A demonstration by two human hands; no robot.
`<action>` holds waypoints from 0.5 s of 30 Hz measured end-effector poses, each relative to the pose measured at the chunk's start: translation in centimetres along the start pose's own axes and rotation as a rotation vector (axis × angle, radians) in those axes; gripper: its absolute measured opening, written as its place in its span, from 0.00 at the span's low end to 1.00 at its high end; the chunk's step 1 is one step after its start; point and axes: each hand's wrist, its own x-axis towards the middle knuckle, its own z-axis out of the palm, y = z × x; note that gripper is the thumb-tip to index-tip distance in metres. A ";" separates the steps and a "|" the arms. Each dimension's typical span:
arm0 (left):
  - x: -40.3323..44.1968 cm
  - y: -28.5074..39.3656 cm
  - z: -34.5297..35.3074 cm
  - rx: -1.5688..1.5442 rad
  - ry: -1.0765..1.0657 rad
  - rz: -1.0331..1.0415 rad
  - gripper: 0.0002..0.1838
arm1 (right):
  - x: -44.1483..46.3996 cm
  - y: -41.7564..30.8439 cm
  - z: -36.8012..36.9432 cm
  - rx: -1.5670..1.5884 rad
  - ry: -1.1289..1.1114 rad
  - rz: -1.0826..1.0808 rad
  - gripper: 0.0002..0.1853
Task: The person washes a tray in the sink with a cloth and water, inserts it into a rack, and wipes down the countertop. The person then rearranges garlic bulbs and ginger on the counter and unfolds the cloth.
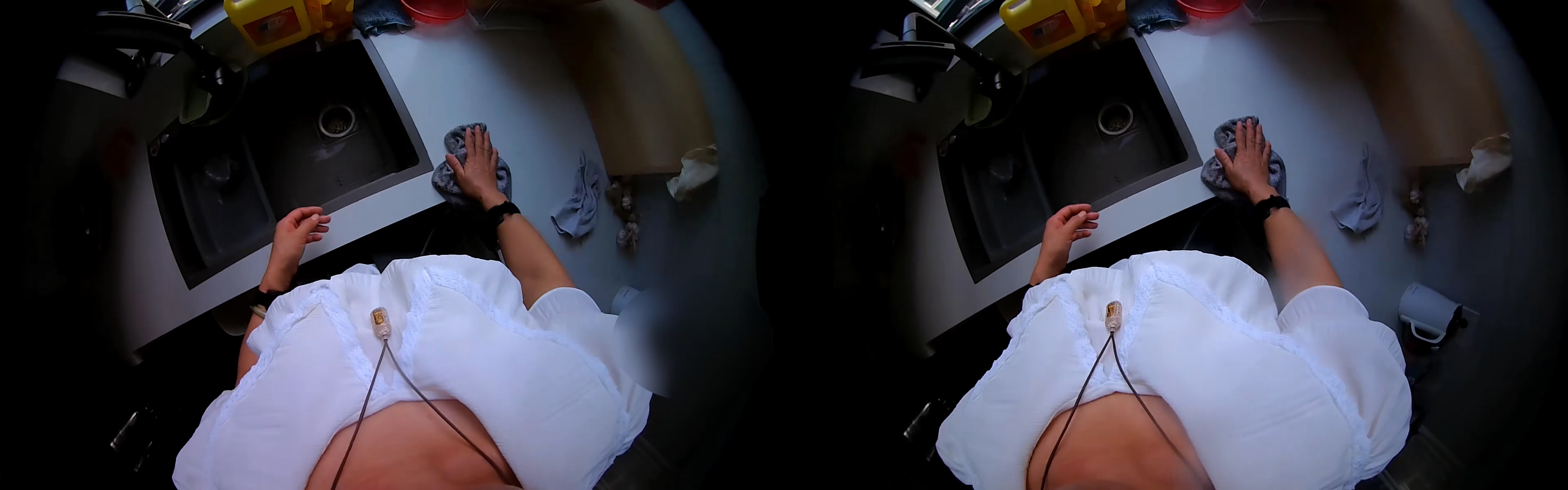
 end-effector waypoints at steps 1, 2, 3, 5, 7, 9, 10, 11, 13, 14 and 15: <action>-0.3 0.4 0.0 0.028 -0.018 -0.006 0.14 | -0.9 0.6 -0.2 0.003 -0.012 0.043 0.44; 0.1 0.0 -1.0 0.004 -0.063 0.000 0.14 | -1.0 0.5 -0.2 -0.002 -0.024 0.082 0.44; 0.1 0.2 -1.3 0.007 -0.101 0.013 0.14 | -1.2 0.6 -0.9 0.010 -0.050 0.141 0.45; -0.2 0.9 -1.3 0.025 -0.148 0.037 0.14 | -1.7 1.3 -2.3 0.047 0.065 0.349 0.47; -0.6 1.7 -0.8 0.018 -0.146 0.077 0.14 | -2.4 1.7 -3.6 0.098 0.157 0.436 0.50; -1.1 3.0 0.1 0.020 -0.126 0.100 0.14 | -4.6 0.4 -3.4 0.113 -0.084 0.402 0.50; -1.1 3.1 0.5 0.014 -0.119 0.098 0.14 | -5.5 0.0 -3.1 0.118 -0.209 0.386 0.50; -1.1 3.3 1.0 0.006 -0.111 0.095 0.14 | -5.9 0.1 -2.6 0.085 -0.176 0.391 0.50; -0.9 3.5 2.1 -0.009 -0.083 0.081 0.14 | -4.5 0.4 -1.7 0.019 -0.105 0.375 0.51; -0.8 3.4 2.6 -0.009 -0.069 0.063 0.14 | -2.5 0.9 -1.7 0.025 -0.112 0.393 0.51; -1.0 3.7 3.3 -0.013 -0.058 0.060 0.14 | -0.6 1.4 -2.2 0.033 -0.134 0.421 0.51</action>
